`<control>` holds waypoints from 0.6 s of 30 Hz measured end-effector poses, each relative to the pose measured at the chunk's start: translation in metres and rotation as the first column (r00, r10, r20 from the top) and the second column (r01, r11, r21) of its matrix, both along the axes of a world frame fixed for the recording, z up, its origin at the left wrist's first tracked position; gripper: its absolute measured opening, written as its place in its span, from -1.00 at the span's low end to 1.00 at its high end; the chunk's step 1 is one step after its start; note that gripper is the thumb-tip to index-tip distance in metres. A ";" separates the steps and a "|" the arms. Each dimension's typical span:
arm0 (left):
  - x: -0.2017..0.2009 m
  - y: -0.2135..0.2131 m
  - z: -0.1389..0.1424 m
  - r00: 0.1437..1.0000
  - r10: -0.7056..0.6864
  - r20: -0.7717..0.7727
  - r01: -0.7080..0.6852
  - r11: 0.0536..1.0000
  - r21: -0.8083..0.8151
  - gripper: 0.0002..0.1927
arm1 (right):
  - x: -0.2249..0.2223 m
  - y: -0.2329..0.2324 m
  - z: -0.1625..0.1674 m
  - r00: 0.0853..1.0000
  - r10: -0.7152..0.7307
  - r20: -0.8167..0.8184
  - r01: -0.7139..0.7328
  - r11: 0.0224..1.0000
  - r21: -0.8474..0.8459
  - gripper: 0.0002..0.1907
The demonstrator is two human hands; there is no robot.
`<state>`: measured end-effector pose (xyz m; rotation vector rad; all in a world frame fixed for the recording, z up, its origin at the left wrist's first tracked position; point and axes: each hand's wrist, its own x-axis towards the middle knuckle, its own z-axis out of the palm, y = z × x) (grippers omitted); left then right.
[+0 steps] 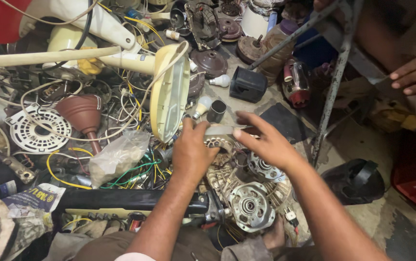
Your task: The person sits on the floor of a cluttered repair workshop and disassembles an electric fan motor by hand, separating the rotor, stator and mounting plate, applying liquid from a small bottle to the bearing, and pulling the shaft and windings apart with their hands.
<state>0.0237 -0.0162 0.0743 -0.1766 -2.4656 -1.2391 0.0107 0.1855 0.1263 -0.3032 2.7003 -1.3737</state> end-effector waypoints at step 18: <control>0.006 -0.008 0.043 0.978 0.149 -0.144 -0.147 0.989 0.023 -0.31 | 0.036 0.015 0.004 0.956 0.041 -0.292 0.129 0.831 0.541 -0.55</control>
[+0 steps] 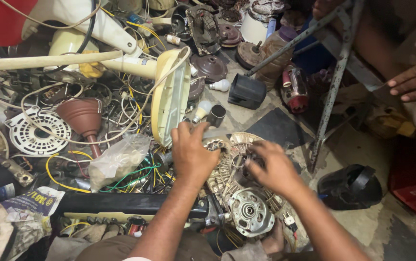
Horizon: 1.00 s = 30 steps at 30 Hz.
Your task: The person sits on the floor of a cluttered repair workshop and disassembles an electric fan motor by hand, separating the rotor, stator and mounting plate, applying liquid from a small bottle to the bearing, and pulling the shaft and windings apart with their hands.
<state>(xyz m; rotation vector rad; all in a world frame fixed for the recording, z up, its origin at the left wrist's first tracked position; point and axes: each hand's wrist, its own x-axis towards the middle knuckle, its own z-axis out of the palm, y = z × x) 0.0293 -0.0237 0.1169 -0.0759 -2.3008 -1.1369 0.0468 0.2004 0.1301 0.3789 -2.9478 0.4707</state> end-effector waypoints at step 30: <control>0.047 0.026 0.008 0.985 -0.164 0.045 0.170 0.962 -0.211 -0.40 | 0.034 -0.050 -0.003 0.710 0.468 0.527 0.683 -0.273 -0.678 -0.32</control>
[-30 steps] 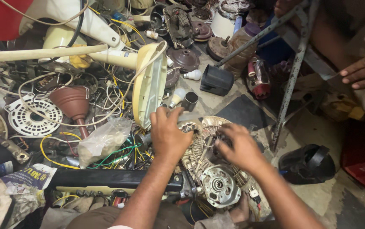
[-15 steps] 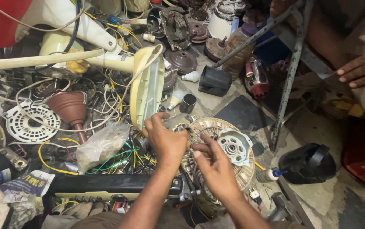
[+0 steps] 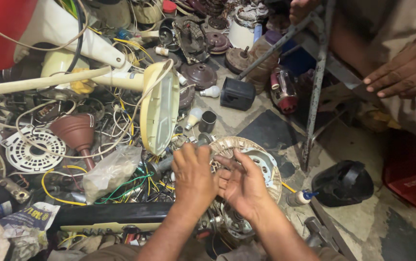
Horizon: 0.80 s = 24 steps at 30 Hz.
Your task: The person sits on the floor of a cluttered repair workshop and disassembles an electric fan motor by hand, separating the rotor, stator and mounting plate, applying liquid from a small bottle to the bearing, and pulling the shaft and windings apart with their hands.
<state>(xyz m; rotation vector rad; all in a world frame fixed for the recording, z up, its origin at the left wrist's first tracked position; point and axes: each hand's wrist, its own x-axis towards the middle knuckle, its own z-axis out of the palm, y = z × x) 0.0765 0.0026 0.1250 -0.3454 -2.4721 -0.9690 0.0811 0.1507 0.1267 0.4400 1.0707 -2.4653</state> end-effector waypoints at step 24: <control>-0.010 -0.036 -0.052 0.461 -0.801 0.381 -0.441 0.165 0.882 -0.36 | 0.014 -0.043 -0.019 0.914 -0.200 -0.354 0.319 0.893 0.318 -0.48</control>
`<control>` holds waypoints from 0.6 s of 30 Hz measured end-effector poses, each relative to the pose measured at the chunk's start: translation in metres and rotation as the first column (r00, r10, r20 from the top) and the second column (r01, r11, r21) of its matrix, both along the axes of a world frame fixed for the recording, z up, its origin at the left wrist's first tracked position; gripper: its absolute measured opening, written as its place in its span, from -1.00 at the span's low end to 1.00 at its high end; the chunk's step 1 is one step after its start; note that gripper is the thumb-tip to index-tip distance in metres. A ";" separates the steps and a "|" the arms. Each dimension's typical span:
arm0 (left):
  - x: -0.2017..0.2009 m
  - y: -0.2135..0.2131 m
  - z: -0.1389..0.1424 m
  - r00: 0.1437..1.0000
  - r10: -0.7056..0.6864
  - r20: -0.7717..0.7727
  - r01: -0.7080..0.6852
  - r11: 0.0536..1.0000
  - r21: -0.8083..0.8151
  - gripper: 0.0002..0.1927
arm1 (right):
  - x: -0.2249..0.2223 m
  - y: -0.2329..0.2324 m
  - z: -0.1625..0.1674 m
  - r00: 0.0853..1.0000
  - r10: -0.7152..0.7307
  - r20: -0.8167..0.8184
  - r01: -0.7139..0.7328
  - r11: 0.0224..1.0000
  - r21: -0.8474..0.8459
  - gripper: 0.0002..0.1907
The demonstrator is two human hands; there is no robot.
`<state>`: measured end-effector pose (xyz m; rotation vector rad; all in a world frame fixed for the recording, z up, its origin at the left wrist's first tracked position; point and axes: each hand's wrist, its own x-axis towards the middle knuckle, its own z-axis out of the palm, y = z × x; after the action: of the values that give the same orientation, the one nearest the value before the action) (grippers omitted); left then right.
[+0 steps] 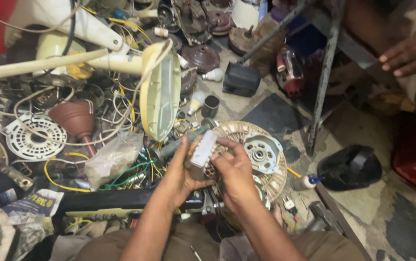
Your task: The person sits on the floor of a cluttered repair workshop and disassembles an electric fan motor by hand, separating the rotor, stator and mounting plate, applying liquid from a small bottle to the bearing, and pulling the shaft and windings apart with their hands.
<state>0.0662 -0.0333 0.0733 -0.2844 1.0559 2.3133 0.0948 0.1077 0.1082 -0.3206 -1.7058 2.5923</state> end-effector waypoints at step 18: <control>0.008 0.030 -0.010 0.976 0.195 -0.094 -0.178 0.971 0.159 -0.34 | 0.061 0.168 -0.058 0.926 -0.331 -0.183 0.370 0.687 0.626 -0.63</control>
<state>0.0742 -0.0033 0.0630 -0.2082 0.9348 2.5883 0.1557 0.2757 0.0506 -0.4747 -2.1301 1.5883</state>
